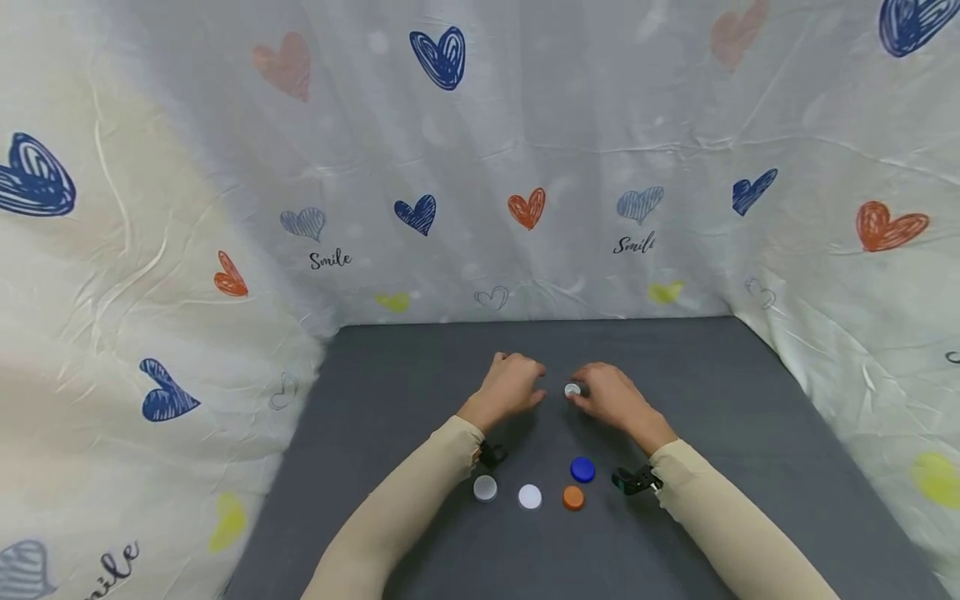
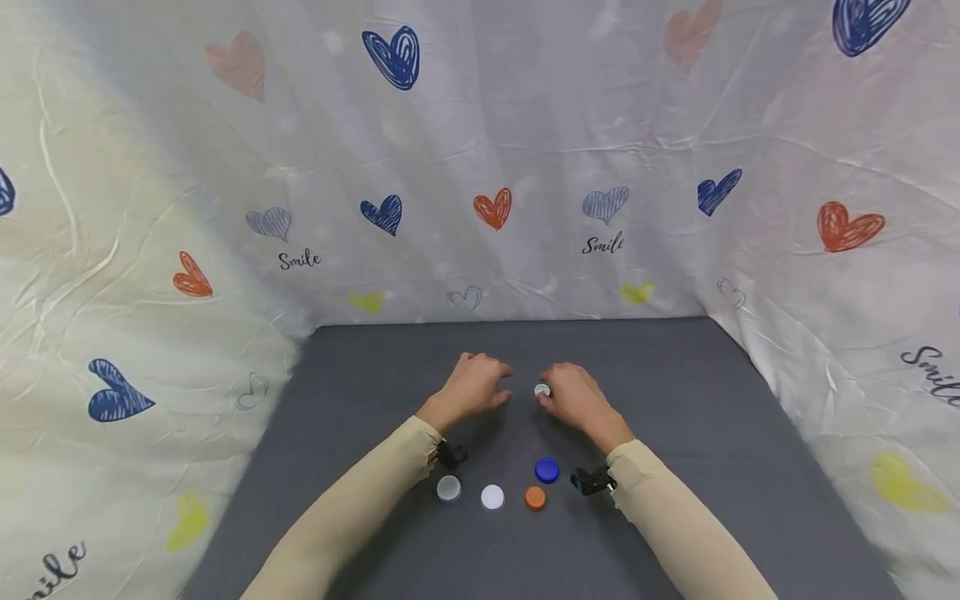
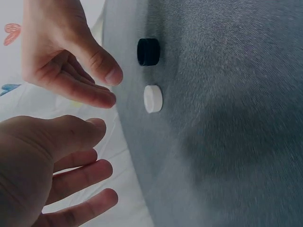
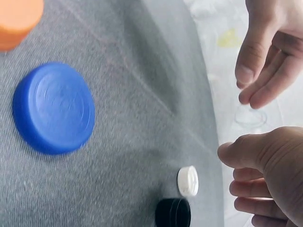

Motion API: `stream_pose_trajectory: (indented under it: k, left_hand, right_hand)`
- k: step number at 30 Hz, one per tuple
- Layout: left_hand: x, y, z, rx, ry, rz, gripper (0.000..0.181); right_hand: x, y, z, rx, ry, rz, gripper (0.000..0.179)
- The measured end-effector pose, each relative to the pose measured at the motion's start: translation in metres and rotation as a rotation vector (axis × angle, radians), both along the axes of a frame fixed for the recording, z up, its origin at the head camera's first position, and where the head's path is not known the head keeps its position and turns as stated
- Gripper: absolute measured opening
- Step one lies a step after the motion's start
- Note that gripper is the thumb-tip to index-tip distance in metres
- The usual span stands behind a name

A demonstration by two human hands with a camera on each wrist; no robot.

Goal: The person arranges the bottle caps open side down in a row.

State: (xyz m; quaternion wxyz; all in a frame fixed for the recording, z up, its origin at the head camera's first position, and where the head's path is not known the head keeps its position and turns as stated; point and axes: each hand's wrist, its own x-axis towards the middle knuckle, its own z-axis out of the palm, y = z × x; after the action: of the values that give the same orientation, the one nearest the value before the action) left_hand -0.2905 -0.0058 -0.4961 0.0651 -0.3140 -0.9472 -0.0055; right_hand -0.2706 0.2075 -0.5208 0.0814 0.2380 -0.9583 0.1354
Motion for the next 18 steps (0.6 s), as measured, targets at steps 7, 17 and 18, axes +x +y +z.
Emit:
stream_pose_trajectory:
  k: [7, 17, 18]
  left_hand:
    - [-0.011, 0.026, -0.010, 0.010, -0.061, 0.005, 0.035]
    - [-0.025, 0.045, -0.029, -0.009, -0.116, 0.036, 0.035]
    - [-0.026, 0.046, -0.031, -0.011, -0.118, 0.041, 0.034]
  right_hand:
    - [-0.002, 0.009, -0.005, 0.001, -0.058, -0.069, 0.035]
    - [-0.008, 0.011, -0.014, -0.015, -0.085, -0.112, 0.028]
    - [-0.009, 0.011, -0.015, -0.017, -0.089, -0.111, 0.024]
